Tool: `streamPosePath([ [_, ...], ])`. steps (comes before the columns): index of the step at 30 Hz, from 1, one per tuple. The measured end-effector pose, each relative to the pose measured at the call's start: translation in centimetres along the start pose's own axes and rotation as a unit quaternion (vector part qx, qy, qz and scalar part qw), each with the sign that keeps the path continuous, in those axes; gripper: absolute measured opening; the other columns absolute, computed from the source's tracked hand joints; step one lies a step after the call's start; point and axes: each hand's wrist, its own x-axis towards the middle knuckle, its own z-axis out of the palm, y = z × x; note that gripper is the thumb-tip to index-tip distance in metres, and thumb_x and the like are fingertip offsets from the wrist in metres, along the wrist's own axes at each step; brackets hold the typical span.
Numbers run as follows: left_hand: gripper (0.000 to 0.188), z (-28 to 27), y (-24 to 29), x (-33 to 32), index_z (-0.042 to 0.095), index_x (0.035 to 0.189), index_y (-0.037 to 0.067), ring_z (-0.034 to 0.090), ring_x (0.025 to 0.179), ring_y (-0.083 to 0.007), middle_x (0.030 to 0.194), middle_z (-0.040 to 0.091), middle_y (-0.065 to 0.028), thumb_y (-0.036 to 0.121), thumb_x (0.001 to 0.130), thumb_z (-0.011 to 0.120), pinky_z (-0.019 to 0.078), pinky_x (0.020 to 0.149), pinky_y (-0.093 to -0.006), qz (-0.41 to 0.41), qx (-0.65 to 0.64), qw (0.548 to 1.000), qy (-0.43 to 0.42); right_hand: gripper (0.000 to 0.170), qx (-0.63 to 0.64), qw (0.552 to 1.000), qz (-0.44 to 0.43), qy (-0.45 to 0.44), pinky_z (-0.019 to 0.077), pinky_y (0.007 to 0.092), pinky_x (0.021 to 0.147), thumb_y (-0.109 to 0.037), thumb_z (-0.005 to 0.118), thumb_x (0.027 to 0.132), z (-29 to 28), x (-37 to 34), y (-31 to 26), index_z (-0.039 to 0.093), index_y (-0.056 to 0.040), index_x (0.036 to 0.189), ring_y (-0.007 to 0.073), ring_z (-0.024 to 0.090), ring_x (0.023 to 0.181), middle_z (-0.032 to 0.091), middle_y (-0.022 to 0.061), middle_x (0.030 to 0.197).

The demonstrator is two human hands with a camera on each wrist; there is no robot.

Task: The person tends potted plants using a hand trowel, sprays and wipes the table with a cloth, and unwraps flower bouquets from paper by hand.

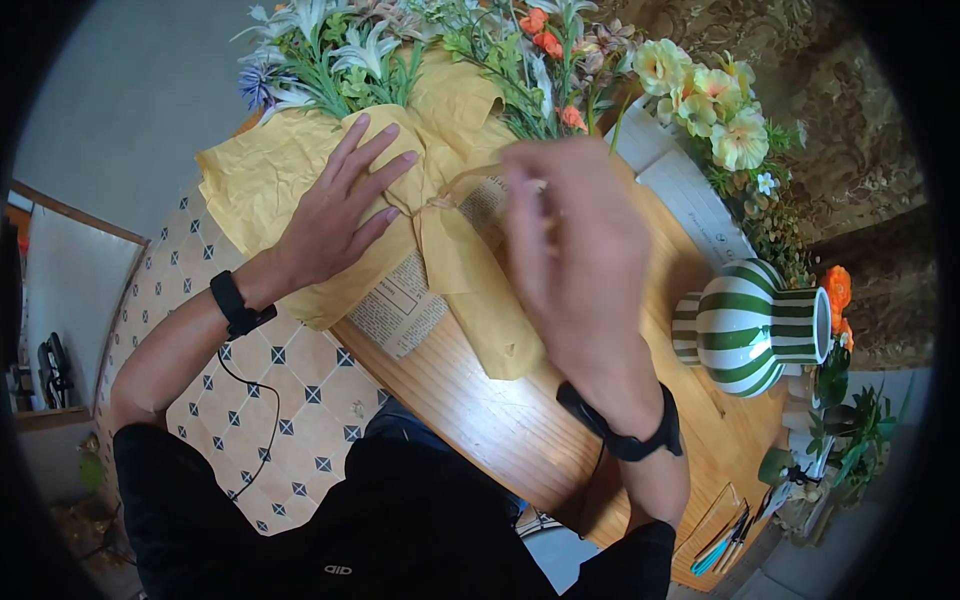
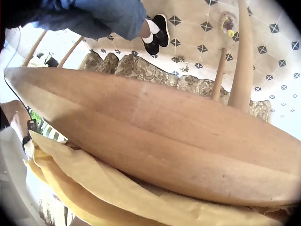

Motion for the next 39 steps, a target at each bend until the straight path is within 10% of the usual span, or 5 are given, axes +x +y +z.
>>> streamPosePath([
  [6,0.063,0.0,0.1,0.1,0.040,0.153,0.014,0.019,0.151,-0.0442,0.161,0.030,-0.0154,0.016,0.094,0.065,0.0318,0.120,-0.0506,0.002,0.002,1.000,0.002,0.013,-0.188,0.948,-0.202,-0.157,0.0418,0.0389,0.090,-0.013,0.062,0.082,5.9,1.0,2.7,0.066,-0.0048,0.091,0.0252,0.059,0.092,0.059,0.0099,0.091],
  [13,0.061,-0.1,0.0,0.0,0.044,0.151,0.014,0.024,0.151,-0.0393,0.159,0.035,-0.0134,0.015,0.093,0.065,0.0337,0.119,-0.0481,0.004,0.003,1.000,-0.004,0.006,-0.384,0.910,-0.154,0.011,0.0422,0.0407,0.089,-0.005,0.060,0.079,3.8,2.6,3.8,0.059,-0.0058,0.085,0.0250,0.059,0.090,0.056,0.0081,0.088],
  [26,0.063,0.0,0.0,0.0,0.044,0.150,0.013,0.027,0.150,-0.0386,0.158,0.036,-0.0125,0.015,0.091,0.066,0.0335,0.119,-0.0471,0.006,0.010,1.000,0.003,0.011,-0.268,0.874,-0.352,-0.203,0.0423,0.0310,0.083,-0.012,0.064,0.079,6.2,1.9,3.0,0.069,-0.0044,0.084,0.0179,0.056,0.092,0.059,0.0037,0.088],
  [31,0.064,0.3,-0.3,0.0,0.044,0.150,0.017,0.029,0.148,-0.0389,0.156,0.038,-0.0115,0.020,0.091,0.068,0.0374,0.114,-0.0482,0.011,0.011,1.000,0.016,0.014,-0.097,0.915,0.018,-0.392,0.0487,0.0402,0.060,-0.009,0.062,0.092,4.4,1.0,-1.1,0.052,-0.0037,0.100,0.0303,0.063,0.064,0.062,0.0117,0.071],
  [39,0.062,0.3,-0.1,-0.1,0.044,0.151,0.016,0.029,0.149,-0.0404,0.158,0.037,-0.0121,0.019,0.093,0.065,0.0363,0.115,-0.0489,0.009,0.014,1.000,0.006,0.024,-0.243,0.948,-0.176,-0.107,0.0464,0.0319,0.064,-0.016,0.066,0.075,3.3,-1.0,-3.1,0.063,-0.0074,0.098,0.0199,0.054,0.085,0.050,0.0051,0.090],
])
